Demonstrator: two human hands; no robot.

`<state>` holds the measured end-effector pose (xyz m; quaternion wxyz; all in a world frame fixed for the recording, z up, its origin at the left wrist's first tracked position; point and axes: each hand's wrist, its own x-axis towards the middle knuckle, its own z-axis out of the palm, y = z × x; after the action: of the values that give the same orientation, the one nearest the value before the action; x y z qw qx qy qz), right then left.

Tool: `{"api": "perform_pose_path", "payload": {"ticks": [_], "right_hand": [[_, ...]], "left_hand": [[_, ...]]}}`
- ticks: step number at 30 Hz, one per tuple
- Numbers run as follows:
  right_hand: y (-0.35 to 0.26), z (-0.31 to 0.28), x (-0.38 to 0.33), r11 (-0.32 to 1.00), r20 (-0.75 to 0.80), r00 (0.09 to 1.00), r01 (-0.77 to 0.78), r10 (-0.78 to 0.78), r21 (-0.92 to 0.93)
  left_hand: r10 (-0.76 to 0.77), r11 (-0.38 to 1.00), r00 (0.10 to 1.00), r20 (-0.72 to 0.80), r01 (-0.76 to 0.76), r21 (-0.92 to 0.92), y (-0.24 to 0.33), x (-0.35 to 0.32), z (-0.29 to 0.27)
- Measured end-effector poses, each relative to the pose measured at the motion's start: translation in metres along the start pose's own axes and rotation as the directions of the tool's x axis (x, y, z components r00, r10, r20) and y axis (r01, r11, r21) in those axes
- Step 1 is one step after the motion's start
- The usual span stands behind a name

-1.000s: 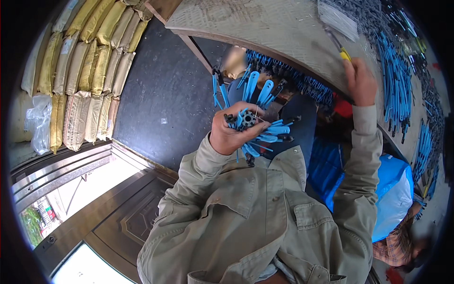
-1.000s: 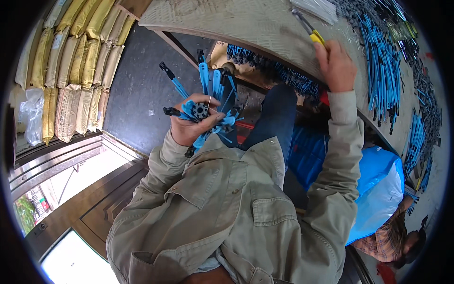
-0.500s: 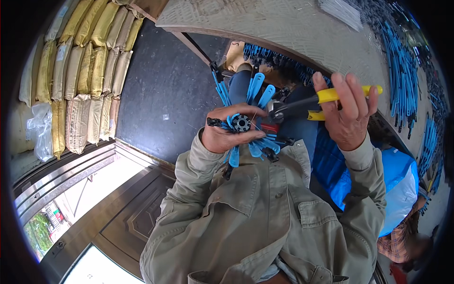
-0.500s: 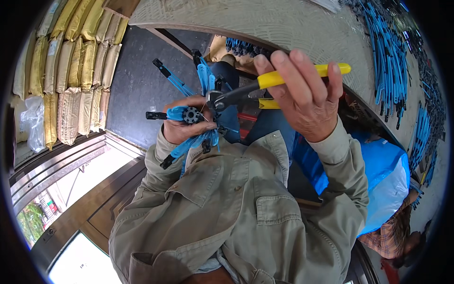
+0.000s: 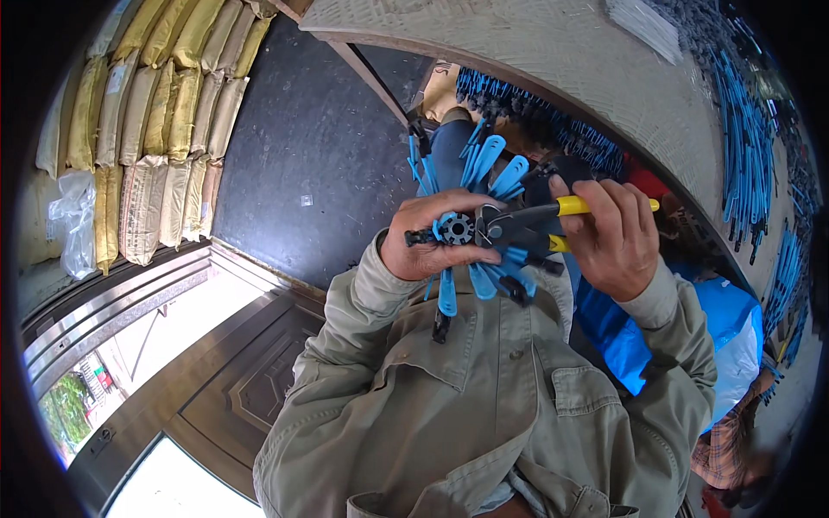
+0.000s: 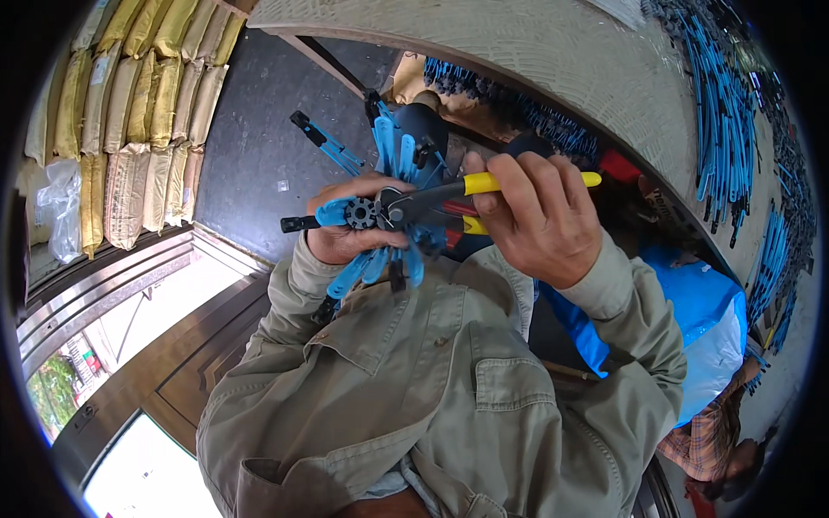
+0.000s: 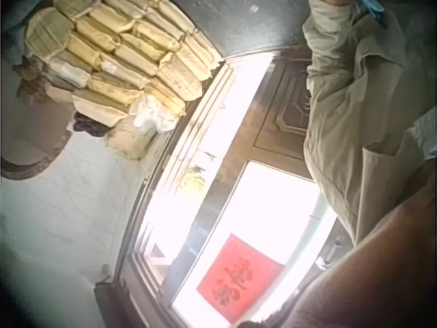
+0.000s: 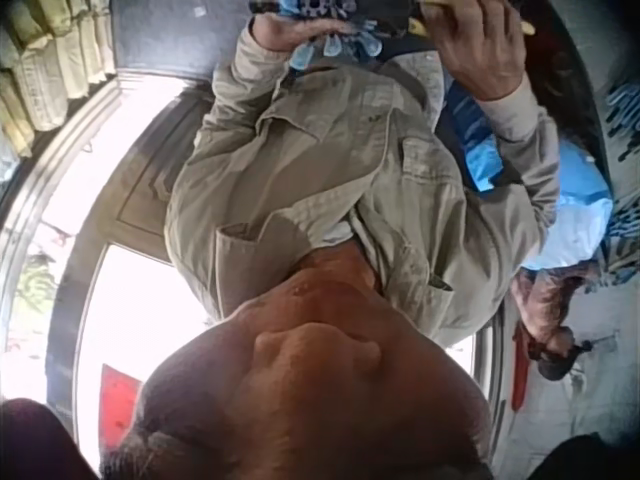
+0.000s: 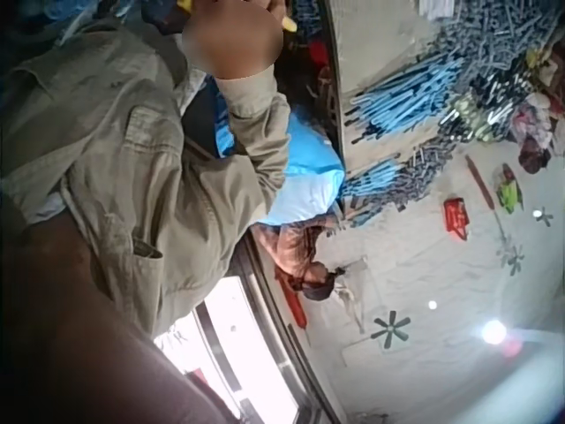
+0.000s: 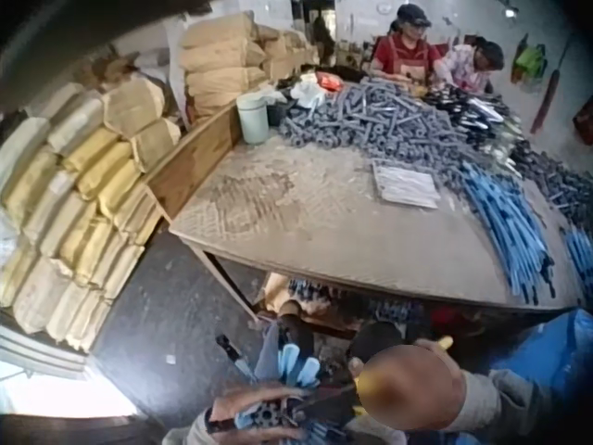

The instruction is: The person assembles a wire harness by bundling blue wires into a central hub, using pliers to secure or trim them.

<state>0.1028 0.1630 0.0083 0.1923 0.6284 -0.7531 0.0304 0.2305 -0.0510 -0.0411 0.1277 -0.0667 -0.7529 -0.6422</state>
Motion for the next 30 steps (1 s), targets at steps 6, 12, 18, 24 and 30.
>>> {"api": "perform_pose_path", "payload": {"ticks": [6,12,18,24,30], "right_hand": [[0.028,-0.025,0.016,0.792,0.437,0.889,-0.168,-0.136,0.587],[0.034,-0.028,0.013,0.484,0.614,0.728,-0.438,-0.304,0.758],[0.000,-0.029,0.007,0.746,0.496,0.858,-0.241,-0.136,0.620],[-0.006,-0.006,-0.008,0.946,0.213,0.974,-0.140,0.078,0.292],[-0.011,-0.003,0.000,0.982,0.032,0.995,-0.102,0.098,0.157]], "left_hand": [[-0.061,0.993,0.996,0.072,0.068,-0.101,0.008,0.001,-0.003],[0.026,0.988,0.982,0.187,0.004,-0.155,0.003,0.000,-0.009],[-0.028,0.988,0.992,0.122,0.046,-0.146,0.004,-0.008,-0.008],[-0.048,0.996,0.999,-0.018,0.046,-0.079,0.008,-0.008,0.003],[-0.023,0.999,1.000,-0.020,0.022,-0.046,0.011,-0.002,0.005]]}}
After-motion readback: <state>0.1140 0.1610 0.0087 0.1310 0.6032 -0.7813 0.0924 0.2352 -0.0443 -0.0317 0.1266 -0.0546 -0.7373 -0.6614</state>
